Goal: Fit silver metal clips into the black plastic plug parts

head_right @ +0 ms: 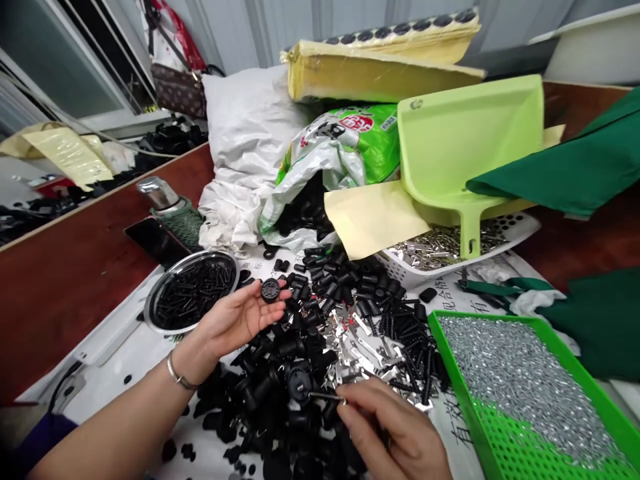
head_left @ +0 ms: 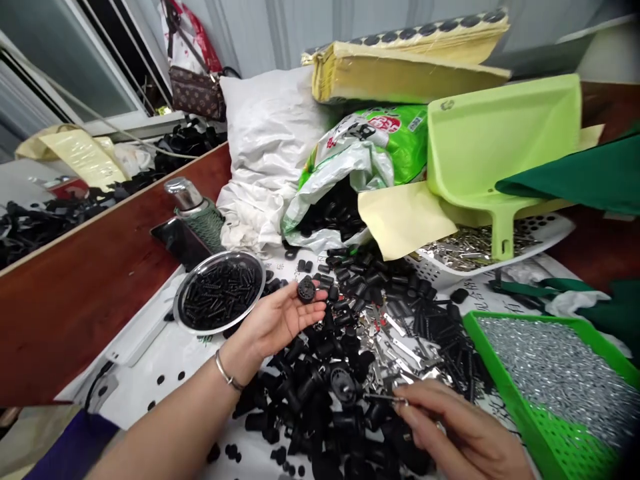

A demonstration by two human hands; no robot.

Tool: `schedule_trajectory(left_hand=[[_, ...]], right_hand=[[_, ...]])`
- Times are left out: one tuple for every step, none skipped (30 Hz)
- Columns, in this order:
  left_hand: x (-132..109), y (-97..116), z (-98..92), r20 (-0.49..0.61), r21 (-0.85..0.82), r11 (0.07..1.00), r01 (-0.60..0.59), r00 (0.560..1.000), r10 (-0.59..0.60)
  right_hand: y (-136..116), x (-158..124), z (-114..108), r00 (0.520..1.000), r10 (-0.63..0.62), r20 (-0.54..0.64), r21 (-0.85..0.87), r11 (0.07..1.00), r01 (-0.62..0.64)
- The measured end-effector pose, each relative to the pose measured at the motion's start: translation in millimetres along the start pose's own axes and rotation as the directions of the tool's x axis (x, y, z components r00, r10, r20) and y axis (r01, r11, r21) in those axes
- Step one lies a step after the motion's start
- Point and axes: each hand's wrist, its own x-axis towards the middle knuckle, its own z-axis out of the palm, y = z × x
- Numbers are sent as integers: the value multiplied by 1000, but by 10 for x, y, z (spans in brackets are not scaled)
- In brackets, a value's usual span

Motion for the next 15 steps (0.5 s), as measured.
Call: schedule_trajectory(left_hand=[[-102, -74, -7, 12, -131, 991, 37, 999, -36], [-195, -147, -9, 23, -223, 973, 57, 998, -53], [-282, -216, -6, 26, -244, 968, 54, 998, -49], [-365, -281, 1, 12, -181, 983, 16, 1000, -14], [-443, -340, 13, -14, -54, 997, -52, 999, 51], [-519, -391, 26, -39, 118, 983, -138, 989, 143], [-589, -435, 42, -47, 305, 924, -229, 966, 255], [-654, -471, 58, -25, 474, 822, -314, 929, 370], [-712, -500, 74, 18, 602, 702, -382, 884, 466], [-761, -523, 90, 69, 683, 589, -431, 841, 536], [-802, -542, 104, 117, 729, 503, -465, 808, 578], [-835, -557, 118, 152, 751, 446, -487, 784, 602], [-861, -570, 131, 175, 763, 408, -501, 768, 616], [-880, -582, 143, 190, 770, 383, -510, 757, 625], [-895, -592, 153, 202, 772, 367, -518, 749, 631]], right_hand=[[-2, -2, 3, 1000, 29, 2, 7, 1000, -29], [-14, -5, 8, 999, 53, -10, 15, 998, -53], [-37, -10, 14, 997, 69, -30, 18, 997, -69], [-70, -17, 20, 996, 76, -44, 15, 997, -75], [-113, -24, 25, 995, 77, -58, 7, 997, -76], [-161, -32, 31, 995, 72, -67, -3, 997, -73], [-214, -39, 39, 996, 61, -65, -11, 998, -62], [-266, -45, 50, 997, 46, -55, -16, 999, -47], [-317, -48, 65, 999, 25, -42, -21, 999, -26], [-363, -47, 85, 1000, -3, -26, -29, 1000, 2], [-404, -43, 109, 999, -37, -11, -43, 998, 36], [-438, -34, 136, 997, -78, 7, -61, 995, 78], [-467, -22, 166, 993, -116, 23, -79, 990, 117], [-491, -6, 195, 988, -146, 40, -94, 984, 150], [-511, 12, 224, 983, -171, 62, -106, 979, 177]])
